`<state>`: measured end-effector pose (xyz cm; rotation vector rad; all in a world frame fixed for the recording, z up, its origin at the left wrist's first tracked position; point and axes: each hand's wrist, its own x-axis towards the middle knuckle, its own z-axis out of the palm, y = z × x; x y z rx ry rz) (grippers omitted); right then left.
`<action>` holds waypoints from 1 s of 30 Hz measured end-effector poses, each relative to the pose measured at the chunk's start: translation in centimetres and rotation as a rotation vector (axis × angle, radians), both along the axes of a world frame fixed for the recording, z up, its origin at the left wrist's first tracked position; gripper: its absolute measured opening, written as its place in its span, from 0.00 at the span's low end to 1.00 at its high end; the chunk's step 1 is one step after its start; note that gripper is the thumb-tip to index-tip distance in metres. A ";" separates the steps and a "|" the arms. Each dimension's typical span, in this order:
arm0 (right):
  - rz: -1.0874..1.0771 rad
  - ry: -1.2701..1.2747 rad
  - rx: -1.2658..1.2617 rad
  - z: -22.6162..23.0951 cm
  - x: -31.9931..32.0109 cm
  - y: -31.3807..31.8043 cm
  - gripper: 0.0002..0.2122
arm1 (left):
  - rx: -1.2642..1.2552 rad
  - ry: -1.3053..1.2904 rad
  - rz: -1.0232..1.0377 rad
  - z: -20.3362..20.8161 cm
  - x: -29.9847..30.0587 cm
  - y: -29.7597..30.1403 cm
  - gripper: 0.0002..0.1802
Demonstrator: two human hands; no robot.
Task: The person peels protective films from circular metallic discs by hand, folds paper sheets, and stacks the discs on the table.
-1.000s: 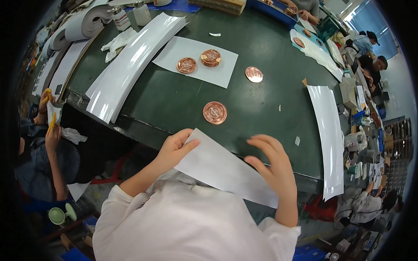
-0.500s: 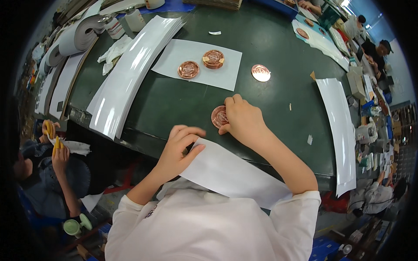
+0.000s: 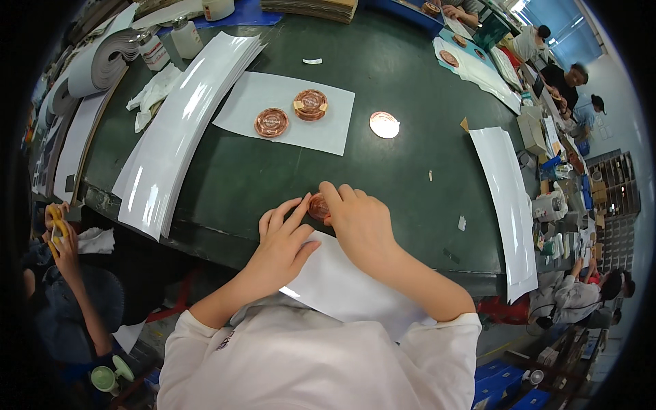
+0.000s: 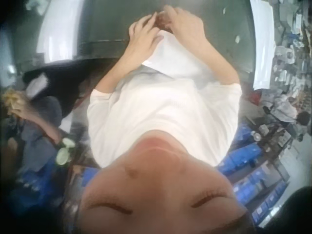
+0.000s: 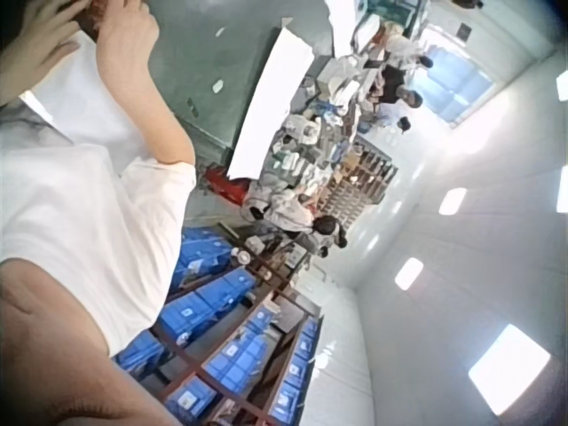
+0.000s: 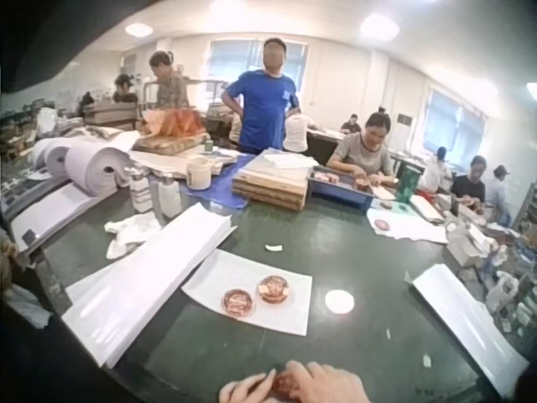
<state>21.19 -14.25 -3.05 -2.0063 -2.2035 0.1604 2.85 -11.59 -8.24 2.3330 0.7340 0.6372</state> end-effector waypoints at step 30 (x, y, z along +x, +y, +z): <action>0.062 0.334 -0.117 -0.7 2.3 0.6 0.25 | -0.274 -0.251 0.078 0.3 -1.1 -1.1 0.08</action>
